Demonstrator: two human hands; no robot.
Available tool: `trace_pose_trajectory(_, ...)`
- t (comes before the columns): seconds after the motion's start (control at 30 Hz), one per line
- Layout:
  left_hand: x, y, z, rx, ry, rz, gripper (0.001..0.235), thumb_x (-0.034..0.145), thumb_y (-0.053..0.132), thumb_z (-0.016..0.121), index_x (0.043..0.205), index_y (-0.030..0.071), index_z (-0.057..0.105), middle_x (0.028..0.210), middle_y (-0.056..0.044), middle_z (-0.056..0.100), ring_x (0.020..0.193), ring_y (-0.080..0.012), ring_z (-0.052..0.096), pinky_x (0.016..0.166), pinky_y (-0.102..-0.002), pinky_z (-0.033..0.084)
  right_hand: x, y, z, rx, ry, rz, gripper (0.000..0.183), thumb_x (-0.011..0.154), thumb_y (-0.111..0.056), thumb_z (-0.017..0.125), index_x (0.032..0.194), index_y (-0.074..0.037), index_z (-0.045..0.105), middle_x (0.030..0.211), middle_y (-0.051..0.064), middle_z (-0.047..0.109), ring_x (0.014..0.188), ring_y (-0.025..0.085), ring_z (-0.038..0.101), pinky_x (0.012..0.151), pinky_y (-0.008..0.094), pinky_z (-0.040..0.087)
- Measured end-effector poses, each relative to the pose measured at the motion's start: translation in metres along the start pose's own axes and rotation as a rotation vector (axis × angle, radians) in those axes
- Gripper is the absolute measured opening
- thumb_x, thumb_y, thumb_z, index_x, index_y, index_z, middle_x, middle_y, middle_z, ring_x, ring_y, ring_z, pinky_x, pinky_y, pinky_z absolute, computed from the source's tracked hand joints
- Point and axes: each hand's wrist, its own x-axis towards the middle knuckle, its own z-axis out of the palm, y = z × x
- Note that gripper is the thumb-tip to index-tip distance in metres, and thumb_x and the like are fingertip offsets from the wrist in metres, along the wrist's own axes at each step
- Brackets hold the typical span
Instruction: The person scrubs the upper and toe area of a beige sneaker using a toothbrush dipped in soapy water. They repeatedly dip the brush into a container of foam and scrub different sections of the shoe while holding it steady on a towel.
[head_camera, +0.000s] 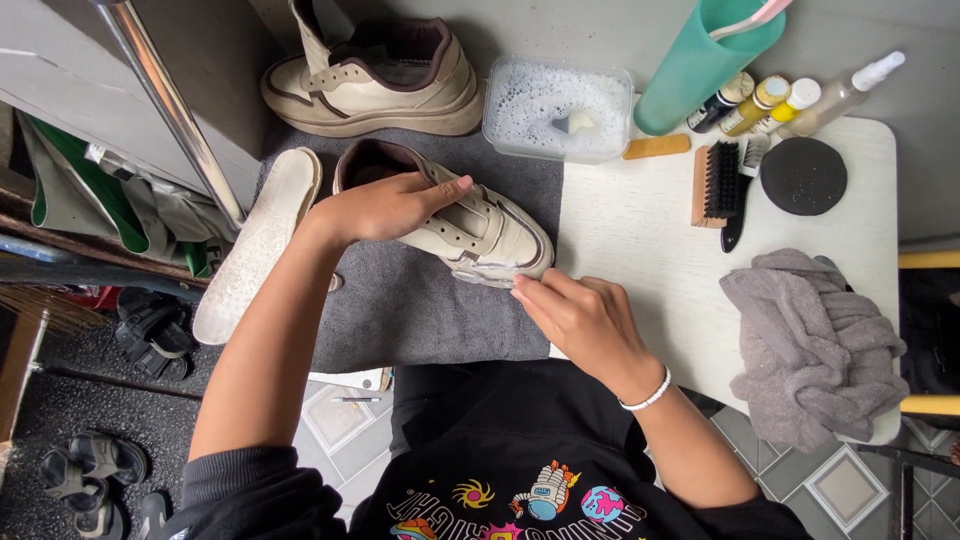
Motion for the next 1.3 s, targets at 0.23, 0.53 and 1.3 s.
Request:
trace_pose_trajectory(0.23,0.005,-0.004,0.000,0.013,-0.008,0.001,0.072,0.099,0.061,0.034,0.124,0.004,0.071,0.126,-0.022,0.068,0.130,-0.0402,0.057,0.113,-0.053,0.036,-0.046,0.013,-0.015,0.064,0.049,0.187,0.010,0.093,-0.013,0.073,0.087,-0.021,0.072,0.053,-0.005,0.040,0.040,0.013,0.053,0.045,0.021,0.046)
trace_pose_trajectory(0.53,0.003,0.000,0.001,0.006,0.002,0.012,0.070,0.099,0.059,0.034,0.123,0.005,0.072,0.125,-0.023,0.069,0.128,-0.0409,0.058,0.112,-0.052,0.038,-0.056,0.005,0.011,0.207,0.321,0.323,0.007,0.086,-0.005,0.080,0.090,-0.010,0.078,0.049,0.002,0.042,0.044,0.020,0.056,0.049,0.027,0.049)
trace_pose_trajectory(1.3,0.004,-0.002,0.005,-0.011,0.025,-0.024,0.070,0.099,0.060,0.037,0.128,0.006,0.069,0.128,-0.021,0.068,0.129,-0.0396,0.057,0.113,-0.052,0.037,-0.030,0.011,-0.009,0.160,0.174,0.303,0.010,0.088,-0.010,0.079,0.083,-0.010,0.070,0.046,0.006,0.047,0.047,0.025,0.063,0.048,0.032,0.051)
